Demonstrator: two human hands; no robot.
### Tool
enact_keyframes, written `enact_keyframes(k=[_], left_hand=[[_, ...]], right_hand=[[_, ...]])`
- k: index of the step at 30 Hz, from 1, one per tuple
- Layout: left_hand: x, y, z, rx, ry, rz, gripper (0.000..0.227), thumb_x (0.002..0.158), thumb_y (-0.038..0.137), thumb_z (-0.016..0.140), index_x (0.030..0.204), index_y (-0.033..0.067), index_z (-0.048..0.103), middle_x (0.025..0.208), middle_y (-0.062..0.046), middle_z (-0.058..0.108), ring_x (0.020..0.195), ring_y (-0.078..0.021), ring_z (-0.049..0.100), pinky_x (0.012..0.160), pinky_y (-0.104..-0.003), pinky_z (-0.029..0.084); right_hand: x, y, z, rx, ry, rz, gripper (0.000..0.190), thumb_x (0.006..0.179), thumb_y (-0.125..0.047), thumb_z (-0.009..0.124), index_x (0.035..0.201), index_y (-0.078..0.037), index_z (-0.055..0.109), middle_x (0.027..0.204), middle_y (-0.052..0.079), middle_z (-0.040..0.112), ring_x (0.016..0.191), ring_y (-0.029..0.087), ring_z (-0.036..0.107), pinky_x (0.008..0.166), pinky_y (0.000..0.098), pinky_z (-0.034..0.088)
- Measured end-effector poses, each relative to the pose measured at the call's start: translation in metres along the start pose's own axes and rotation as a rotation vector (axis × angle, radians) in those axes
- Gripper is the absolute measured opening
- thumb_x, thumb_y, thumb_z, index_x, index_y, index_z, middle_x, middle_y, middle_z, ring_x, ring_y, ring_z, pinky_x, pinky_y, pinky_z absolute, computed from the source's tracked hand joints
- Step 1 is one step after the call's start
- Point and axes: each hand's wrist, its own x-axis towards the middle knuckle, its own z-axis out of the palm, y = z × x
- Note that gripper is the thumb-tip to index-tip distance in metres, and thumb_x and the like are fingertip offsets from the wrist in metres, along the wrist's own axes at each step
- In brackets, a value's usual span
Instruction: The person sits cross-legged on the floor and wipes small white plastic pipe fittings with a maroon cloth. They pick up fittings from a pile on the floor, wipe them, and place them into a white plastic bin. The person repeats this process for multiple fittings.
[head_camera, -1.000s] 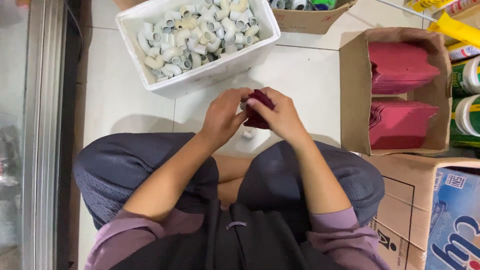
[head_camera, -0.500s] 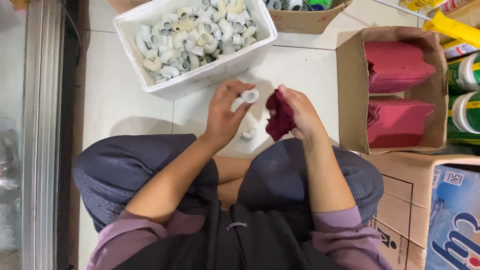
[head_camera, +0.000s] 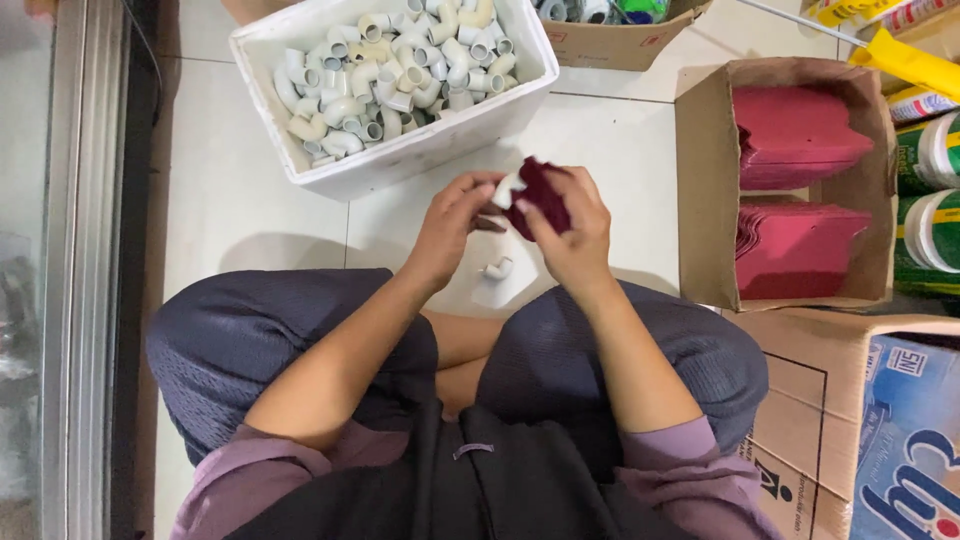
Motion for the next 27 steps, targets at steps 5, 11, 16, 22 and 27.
enact_keyframes(k=[5,11,16,22,27], left_hand=[[-0.007,0.013,0.004,0.121,-0.016,0.125,0.027,0.1,0.021,0.071,0.119,0.0021,0.07,0.093,-0.008,0.068,0.089,-0.0152,0.069,0.079,-0.032,0.062],[0.011,0.023,-0.01,0.288,0.011,0.248,0.021,0.097,0.015,0.074,0.117,0.0063,0.074,0.107,-0.011,0.072,0.104,-0.0184,0.065,0.097,-0.038,0.055],[0.038,0.069,-0.024,0.349,0.349,0.08,0.023,0.097,0.03,0.065,0.109,0.0113,0.072,0.091,-0.003,0.078,0.079,-0.0134,0.078,0.081,-0.026,0.067],[0.059,0.085,-0.02,0.603,0.33,0.31,0.058,0.105,0.049,0.048,0.148,0.0095,0.05,0.155,-0.015,0.049,0.147,-0.0297,0.044,0.12,-0.042,0.036],[0.05,0.016,0.006,1.15,0.031,0.072,0.012,0.096,0.015,0.069,0.105,0.0098,0.076,0.098,-0.014,0.073,0.101,-0.0375,0.072,0.087,-0.051,0.057]], right_hand=[[-0.003,0.003,0.004,0.033,-0.071,0.005,0.029,0.091,-0.004,0.08,0.118,0.001,0.069,0.102,0.016,0.065,0.091,0.03,0.067,0.077,0.0399,0.053],[0.003,-0.025,-0.004,0.29,-0.19,0.487,0.019,0.092,-0.02,0.078,0.105,-0.007,0.074,0.08,0.007,0.067,0.075,0.015,0.061,0.072,0.03,0.05],[0.013,0.019,-0.008,0.288,-0.109,0.768,0.015,0.094,-0.028,0.071,0.088,-0.014,0.069,0.072,-0.005,0.059,0.067,0.007,0.052,0.06,0.0223,0.042],[0.023,0.028,-0.024,0.434,0.164,0.857,0.021,0.095,-0.024,0.07,0.081,-0.014,0.058,0.074,-0.007,0.045,0.07,0.008,0.043,0.065,0.0208,0.036],[0.013,0.08,-0.016,0.409,0.263,0.845,0.012,0.094,-0.023,0.076,0.09,-0.012,0.074,0.072,0.0,0.063,0.068,0.013,0.064,0.058,0.022,0.051]])
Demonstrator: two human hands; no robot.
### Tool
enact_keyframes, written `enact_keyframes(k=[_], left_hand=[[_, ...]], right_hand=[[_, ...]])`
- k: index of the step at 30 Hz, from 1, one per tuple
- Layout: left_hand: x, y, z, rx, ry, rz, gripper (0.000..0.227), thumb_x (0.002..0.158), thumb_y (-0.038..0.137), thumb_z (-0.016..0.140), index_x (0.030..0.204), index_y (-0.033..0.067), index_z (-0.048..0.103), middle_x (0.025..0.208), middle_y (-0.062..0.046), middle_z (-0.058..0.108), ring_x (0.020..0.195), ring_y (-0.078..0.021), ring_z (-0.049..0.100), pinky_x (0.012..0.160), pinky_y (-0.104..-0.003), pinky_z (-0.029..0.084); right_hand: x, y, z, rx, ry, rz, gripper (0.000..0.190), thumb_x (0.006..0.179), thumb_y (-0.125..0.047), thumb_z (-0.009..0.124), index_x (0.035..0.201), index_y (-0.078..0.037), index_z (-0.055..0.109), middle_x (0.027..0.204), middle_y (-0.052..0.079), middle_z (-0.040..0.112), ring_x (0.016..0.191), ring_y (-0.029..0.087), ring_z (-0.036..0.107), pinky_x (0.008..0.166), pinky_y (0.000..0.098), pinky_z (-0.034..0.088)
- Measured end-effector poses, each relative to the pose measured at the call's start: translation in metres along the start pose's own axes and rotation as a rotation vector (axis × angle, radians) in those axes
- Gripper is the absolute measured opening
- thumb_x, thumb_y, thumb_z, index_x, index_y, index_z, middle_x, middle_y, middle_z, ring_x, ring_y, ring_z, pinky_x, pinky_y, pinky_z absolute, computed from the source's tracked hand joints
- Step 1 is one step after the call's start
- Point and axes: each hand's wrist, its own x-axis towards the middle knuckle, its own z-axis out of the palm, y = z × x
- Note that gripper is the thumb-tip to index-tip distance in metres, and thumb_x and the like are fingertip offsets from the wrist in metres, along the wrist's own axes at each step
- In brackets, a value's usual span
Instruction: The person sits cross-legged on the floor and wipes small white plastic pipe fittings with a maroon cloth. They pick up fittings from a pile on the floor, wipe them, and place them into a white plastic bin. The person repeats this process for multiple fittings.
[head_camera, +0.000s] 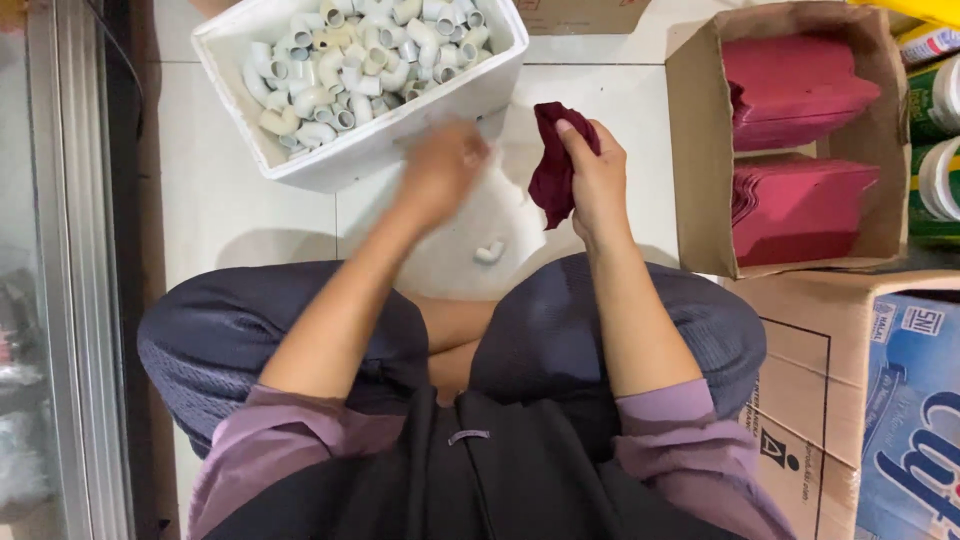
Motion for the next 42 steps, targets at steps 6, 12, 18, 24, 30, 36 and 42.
enact_keyframes(k=[6,12,18,24,30,36,42], left_hand=[[-0.043,-0.088,0.152,0.557,-0.459,0.105,0.018,0.076,0.027,0.084,0.076,0.0098,0.078,0.067,-0.013,0.071,0.068,-0.035,0.074,0.067,-0.05,0.058],[-0.043,-0.077,0.13,0.348,-0.342,0.036,0.025,0.081,0.017,0.081,0.098,0.0009,0.074,0.088,-0.017,0.073,0.086,-0.0377,0.073,0.078,-0.047,0.053],[-0.024,-0.002,0.004,-0.286,-0.027,-0.172,0.042,0.086,0.028,0.08,0.114,-0.0017,0.07,0.11,-0.025,0.074,0.105,-0.0445,0.069,0.091,-0.054,0.053],[-0.04,0.007,-0.052,-0.707,0.052,-0.08,0.04,0.073,0.006,0.092,0.101,-0.0017,0.063,0.088,-0.007,0.06,0.074,-0.0099,0.067,0.074,-0.026,0.059],[-0.043,-0.004,-0.044,-0.831,-0.372,-0.061,0.06,0.064,0.009,0.097,0.099,0.0008,0.048,0.084,-0.014,0.069,0.072,-0.0202,0.075,0.075,-0.035,0.062],[-0.039,-0.01,-0.011,-1.137,-0.358,-0.113,0.046,0.072,0.01,0.093,0.104,0.0004,0.061,0.088,-0.013,0.071,0.077,-0.0203,0.075,0.074,-0.035,0.064],[-0.042,-0.005,-0.001,-1.006,-0.098,-0.099,0.04,0.076,0.014,0.094,0.103,-0.0019,0.07,0.088,-0.011,0.07,0.08,-0.0154,0.074,0.075,-0.031,0.065]], right_hand=[[-0.028,-0.013,0.024,0.021,-0.051,0.006,0.011,0.091,-0.019,0.078,0.092,-0.008,0.074,0.073,0.003,0.064,0.068,0.014,0.064,0.055,0.0215,0.051],[-0.014,0.002,0.017,-0.057,-0.114,-0.015,0.016,0.095,-0.024,0.076,0.099,-0.008,0.075,0.079,0.006,0.069,0.072,0.016,0.068,0.059,0.0261,0.058],[-0.036,-0.021,0.019,-0.219,-0.176,-0.084,0.024,0.098,-0.03,0.073,0.11,-0.009,0.074,0.088,0.01,0.073,0.081,0.019,0.072,0.065,0.0326,0.062],[-0.053,-0.025,0.023,-0.179,-0.484,-0.264,0.037,0.094,-0.022,0.072,0.125,-0.002,0.068,0.118,0.015,0.065,0.113,0.028,0.062,0.1,0.0451,0.051],[-0.056,-0.005,0.02,0.117,-0.76,-0.045,0.039,0.084,-0.013,0.083,0.119,-0.004,0.069,0.103,0.007,0.072,0.096,0.017,0.067,0.09,0.0361,0.058],[-0.073,-0.043,0.028,0.305,-0.653,-0.082,0.032,0.078,-0.006,0.084,0.103,-0.004,0.064,0.088,0.01,0.066,0.078,0.023,0.068,0.078,0.0361,0.056],[-0.065,-0.027,0.027,-0.286,-0.288,-0.54,0.022,0.102,-0.025,0.071,0.094,-0.005,0.071,0.087,0.008,0.063,0.077,0.018,0.056,0.074,0.0313,0.043]])
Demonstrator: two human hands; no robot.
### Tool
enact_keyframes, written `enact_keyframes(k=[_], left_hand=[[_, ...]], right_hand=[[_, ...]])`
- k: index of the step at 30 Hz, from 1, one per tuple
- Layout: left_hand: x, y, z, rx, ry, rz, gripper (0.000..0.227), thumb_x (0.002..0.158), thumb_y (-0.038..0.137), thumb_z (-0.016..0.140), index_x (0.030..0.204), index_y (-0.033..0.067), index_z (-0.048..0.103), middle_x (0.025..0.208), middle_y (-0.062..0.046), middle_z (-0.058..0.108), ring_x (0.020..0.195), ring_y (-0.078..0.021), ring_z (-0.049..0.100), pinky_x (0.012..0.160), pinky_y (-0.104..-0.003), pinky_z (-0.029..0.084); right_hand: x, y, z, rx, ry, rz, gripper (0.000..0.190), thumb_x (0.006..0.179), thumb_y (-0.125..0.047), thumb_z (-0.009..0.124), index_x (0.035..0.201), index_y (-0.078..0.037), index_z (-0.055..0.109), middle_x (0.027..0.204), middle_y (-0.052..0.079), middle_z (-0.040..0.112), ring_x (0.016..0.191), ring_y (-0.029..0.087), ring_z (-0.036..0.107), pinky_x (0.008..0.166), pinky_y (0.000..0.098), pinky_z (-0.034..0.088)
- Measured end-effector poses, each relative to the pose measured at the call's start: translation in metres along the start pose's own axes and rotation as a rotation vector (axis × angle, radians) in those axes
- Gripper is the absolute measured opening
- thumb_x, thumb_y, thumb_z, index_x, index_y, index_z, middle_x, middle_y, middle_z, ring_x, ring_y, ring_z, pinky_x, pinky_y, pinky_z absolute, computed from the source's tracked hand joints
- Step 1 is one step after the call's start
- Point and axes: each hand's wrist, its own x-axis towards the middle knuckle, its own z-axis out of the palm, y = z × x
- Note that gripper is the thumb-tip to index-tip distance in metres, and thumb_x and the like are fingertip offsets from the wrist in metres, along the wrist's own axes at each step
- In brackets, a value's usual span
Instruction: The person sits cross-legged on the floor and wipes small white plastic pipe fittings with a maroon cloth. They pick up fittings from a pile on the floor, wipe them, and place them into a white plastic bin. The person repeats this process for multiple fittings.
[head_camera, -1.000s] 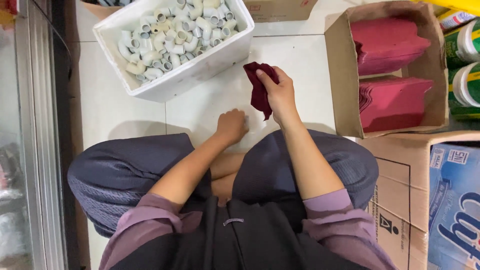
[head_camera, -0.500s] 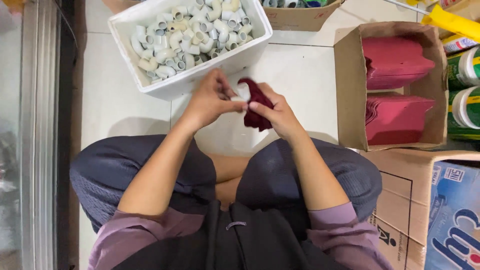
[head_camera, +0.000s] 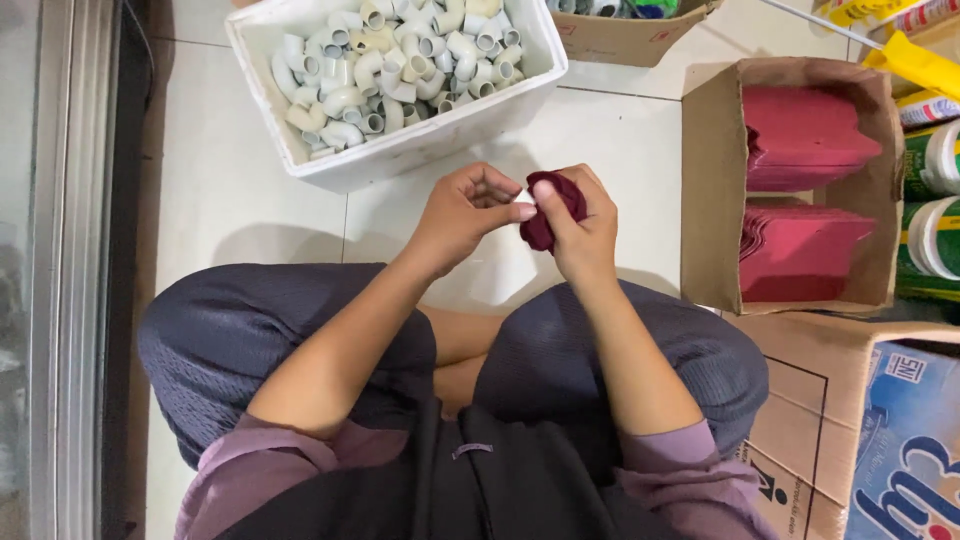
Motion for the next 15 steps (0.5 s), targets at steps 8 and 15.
enact_keyframes(k=[8,15], left_hand=[[-0.014,0.012,0.015,0.144,0.252,0.243,0.035,0.084,0.016,0.089,0.111,0.0079,0.068,0.096,-0.008,0.075,0.087,-0.0146,0.072,0.086,-0.031,0.057],[-0.013,0.001,0.024,-0.029,0.41,0.041,0.024,0.094,0.023,0.08,0.112,0.0094,0.073,0.096,-0.006,0.072,0.081,-0.0111,0.068,0.079,-0.027,0.06]], right_hand=[[-0.008,-0.03,0.016,0.266,0.055,0.323,0.025,0.1,-0.031,0.069,0.097,-0.006,0.071,0.081,0.007,0.064,0.072,0.017,0.063,0.067,0.0304,0.054],[-0.015,-0.007,0.022,-0.315,0.006,-0.026,0.025,0.085,-0.022,0.089,0.096,-0.005,0.073,0.093,0.007,0.065,0.081,0.029,0.071,0.068,0.0373,0.058]])
